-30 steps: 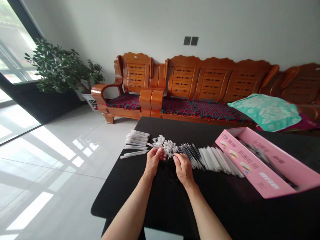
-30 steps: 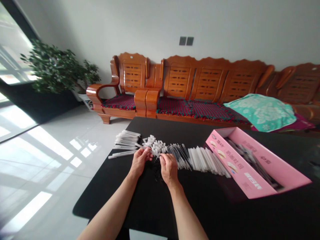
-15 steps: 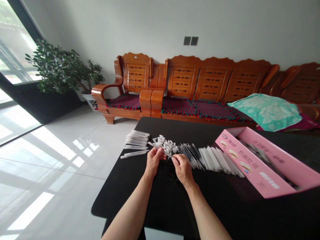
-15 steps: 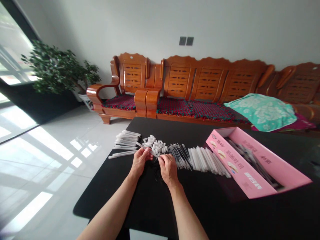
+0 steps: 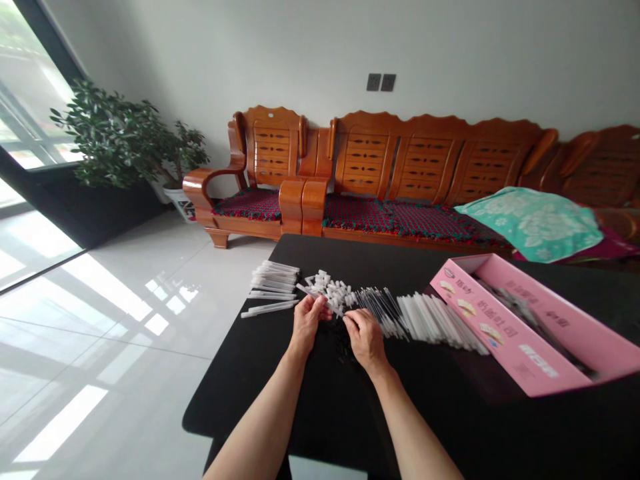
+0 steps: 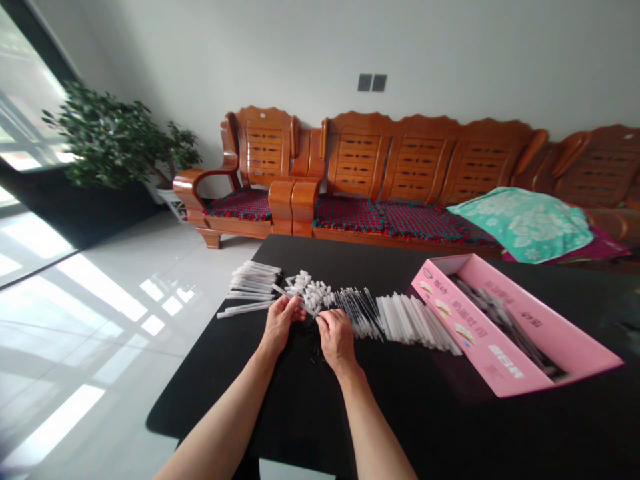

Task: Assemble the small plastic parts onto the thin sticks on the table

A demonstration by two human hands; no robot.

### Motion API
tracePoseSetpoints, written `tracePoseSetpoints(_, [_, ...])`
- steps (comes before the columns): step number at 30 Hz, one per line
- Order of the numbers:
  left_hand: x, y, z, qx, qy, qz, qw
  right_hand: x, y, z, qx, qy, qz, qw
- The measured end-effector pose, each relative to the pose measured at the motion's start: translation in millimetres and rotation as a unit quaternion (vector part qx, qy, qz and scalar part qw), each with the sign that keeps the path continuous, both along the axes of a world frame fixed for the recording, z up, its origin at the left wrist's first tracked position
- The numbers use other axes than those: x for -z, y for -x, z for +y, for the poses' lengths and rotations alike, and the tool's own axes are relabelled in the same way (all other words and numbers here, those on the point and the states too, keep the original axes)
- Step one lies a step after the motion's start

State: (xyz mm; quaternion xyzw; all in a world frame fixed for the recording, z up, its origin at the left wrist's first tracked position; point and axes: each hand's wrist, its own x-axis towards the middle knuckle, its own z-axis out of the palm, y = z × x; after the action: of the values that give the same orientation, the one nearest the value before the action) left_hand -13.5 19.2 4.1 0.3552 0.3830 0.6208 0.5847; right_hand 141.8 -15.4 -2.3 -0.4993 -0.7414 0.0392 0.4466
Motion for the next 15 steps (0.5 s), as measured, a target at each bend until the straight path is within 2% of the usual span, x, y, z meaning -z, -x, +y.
tracePoseSetpoints(4, [0.4,-0.3,0.4,0.003,-0.001,-0.002,1.0,-1.4,0.3,-0.5,0.017,0.013,0.033,0.999])
tracePoseSetpoints(9, [0.3,-0.5,0.1,0.004,-0.002,0.001,1.0,-1.1,0.9,0.2,0.002,-0.003,0.009,1.0])
tracePoseSetpoints(15, [-1.3,-0.4,-0.7,0.008,-0.001,0.002,1.0,-0.3,0.3,0.4,0.025,0.006,0.025,0.999])
